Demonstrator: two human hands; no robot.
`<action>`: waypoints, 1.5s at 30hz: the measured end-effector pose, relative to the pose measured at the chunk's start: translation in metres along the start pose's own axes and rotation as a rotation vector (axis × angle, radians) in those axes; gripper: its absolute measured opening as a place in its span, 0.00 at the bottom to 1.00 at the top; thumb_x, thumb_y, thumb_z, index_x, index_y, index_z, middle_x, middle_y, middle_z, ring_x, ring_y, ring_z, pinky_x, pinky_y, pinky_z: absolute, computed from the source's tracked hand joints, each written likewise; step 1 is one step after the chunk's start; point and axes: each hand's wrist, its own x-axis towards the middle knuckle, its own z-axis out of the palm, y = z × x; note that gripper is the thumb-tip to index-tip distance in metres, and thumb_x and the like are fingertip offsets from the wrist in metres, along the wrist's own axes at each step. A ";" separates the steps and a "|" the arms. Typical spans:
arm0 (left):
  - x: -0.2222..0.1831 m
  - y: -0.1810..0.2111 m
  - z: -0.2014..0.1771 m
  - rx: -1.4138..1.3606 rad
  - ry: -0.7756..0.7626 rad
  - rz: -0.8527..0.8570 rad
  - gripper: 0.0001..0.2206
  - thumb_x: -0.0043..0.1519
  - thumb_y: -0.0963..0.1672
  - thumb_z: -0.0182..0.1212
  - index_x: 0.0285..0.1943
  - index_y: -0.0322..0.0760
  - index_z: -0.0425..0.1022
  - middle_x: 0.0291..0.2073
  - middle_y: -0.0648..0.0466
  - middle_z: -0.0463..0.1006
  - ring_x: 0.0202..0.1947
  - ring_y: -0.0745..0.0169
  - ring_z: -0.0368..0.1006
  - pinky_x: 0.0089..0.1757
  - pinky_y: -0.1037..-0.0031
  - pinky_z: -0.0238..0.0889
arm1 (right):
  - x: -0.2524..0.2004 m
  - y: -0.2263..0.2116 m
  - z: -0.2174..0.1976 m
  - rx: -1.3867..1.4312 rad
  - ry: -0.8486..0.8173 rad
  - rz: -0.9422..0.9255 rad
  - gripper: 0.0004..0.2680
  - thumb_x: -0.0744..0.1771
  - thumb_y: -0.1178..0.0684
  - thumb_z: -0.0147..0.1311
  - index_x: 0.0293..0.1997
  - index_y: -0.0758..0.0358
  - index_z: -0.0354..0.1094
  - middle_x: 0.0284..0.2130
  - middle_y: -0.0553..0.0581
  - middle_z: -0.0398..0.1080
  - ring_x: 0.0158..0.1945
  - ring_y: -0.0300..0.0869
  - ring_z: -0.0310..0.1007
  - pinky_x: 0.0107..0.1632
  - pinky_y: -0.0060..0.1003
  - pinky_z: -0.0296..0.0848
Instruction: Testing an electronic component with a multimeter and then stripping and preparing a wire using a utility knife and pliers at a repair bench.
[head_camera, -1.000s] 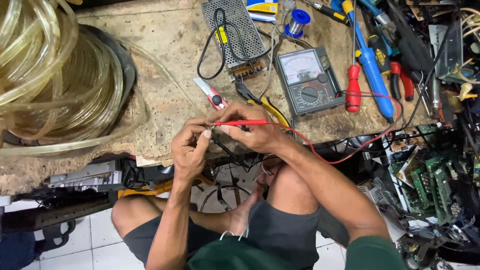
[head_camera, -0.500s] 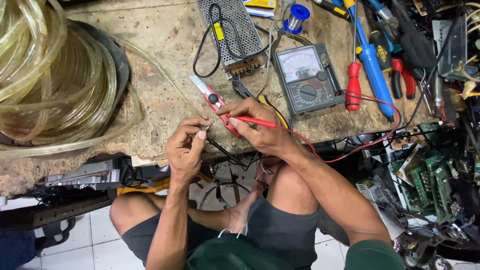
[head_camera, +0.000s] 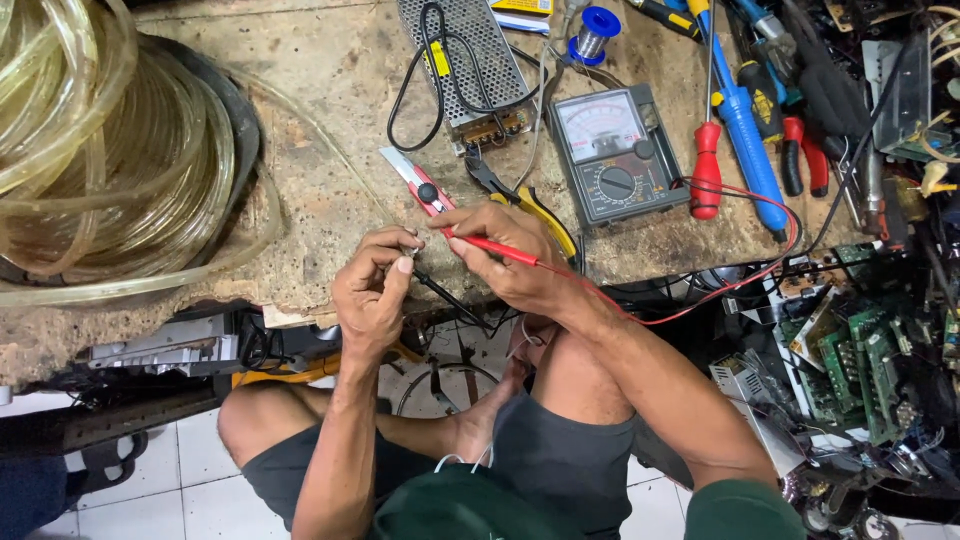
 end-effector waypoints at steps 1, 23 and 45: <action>0.000 0.000 0.000 0.000 0.001 0.000 0.10 0.67 0.38 0.58 0.32 0.25 0.71 0.38 0.36 0.78 0.47 0.40 0.74 0.51 0.54 0.66 | 0.001 -0.003 -0.002 0.000 -0.001 0.000 0.03 0.69 0.64 0.52 0.40 0.63 0.66 0.45 0.67 0.78 0.37 0.49 0.78 0.36 0.38 0.74; 0.000 0.001 -0.002 -0.045 0.046 -0.012 0.09 0.66 0.38 0.60 0.31 0.28 0.73 0.38 0.39 0.80 0.45 0.43 0.76 0.50 0.57 0.68 | -0.003 0.007 0.011 0.086 -0.038 -0.043 0.04 0.65 0.62 0.63 0.40 0.70 0.76 0.32 0.63 0.75 0.31 0.47 0.74 0.36 0.40 0.74; 0.002 0.004 -0.003 0.019 0.009 0.022 0.10 0.67 0.39 0.59 0.31 0.26 0.73 0.38 0.37 0.80 0.44 0.42 0.76 0.49 0.55 0.69 | -0.001 0.005 0.015 0.044 -0.020 -0.051 0.02 0.67 0.60 0.60 0.40 0.65 0.75 0.33 0.60 0.75 0.30 0.47 0.72 0.35 0.39 0.72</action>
